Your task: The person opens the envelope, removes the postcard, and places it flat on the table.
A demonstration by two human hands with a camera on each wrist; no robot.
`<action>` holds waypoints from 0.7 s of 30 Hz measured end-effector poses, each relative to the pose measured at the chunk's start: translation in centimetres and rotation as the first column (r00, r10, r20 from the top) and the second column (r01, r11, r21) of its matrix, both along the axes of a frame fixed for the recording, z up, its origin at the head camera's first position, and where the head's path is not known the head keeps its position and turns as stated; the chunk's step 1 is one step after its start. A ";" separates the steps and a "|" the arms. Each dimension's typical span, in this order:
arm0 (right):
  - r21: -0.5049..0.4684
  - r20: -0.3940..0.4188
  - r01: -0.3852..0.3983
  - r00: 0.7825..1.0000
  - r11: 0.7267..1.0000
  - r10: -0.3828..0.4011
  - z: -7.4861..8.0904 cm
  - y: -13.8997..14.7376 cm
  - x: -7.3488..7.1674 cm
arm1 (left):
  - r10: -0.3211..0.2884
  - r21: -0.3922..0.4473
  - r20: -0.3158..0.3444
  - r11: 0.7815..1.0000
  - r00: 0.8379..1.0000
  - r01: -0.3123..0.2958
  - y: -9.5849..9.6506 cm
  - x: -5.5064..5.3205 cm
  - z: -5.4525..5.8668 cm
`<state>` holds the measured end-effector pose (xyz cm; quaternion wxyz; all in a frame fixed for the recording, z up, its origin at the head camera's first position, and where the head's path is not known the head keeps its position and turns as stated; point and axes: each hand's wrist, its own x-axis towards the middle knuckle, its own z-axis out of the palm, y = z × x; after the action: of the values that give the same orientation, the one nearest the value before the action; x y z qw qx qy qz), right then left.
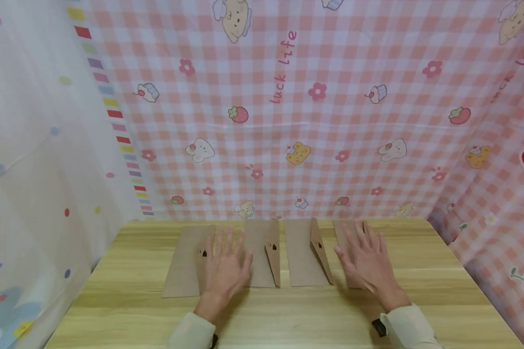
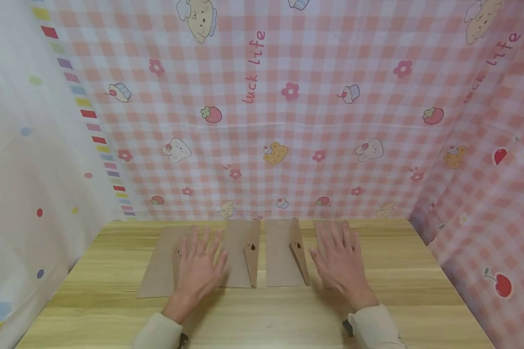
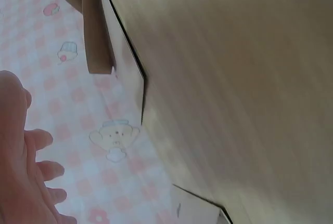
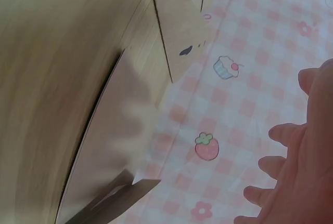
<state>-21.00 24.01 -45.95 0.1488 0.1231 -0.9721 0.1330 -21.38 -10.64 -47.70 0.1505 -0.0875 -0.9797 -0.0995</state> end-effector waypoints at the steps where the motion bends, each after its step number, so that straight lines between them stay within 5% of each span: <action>1: -0.001 -0.002 0.003 1.000 1.000 -0.003 0.0 0.2 0.0 | -0.006 0.001 0.004 1.000 1.000 0.006 0.2 0.0 0.0; 13: -0.049 -0.046 -0.002 0.999 0.999 0.000 -0.7 2.2 0.0 | -0.080 0.065 -0.003 0.995 0.997 0.080 2.4 -0.3 0.0; 21: -0.105 -0.064 -0.001 0.998 0.994 -0.006 -1.1 3.3 0.2 | -0.100 0.027 0.007 0.995 0.995 0.100 3.4 -0.5 0.1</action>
<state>-20.84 27.33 -47.01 0.1865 0.1181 -0.9586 0.1797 -21.84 -7.26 -47.59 0.1425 -0.1342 -0.9732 -0.1204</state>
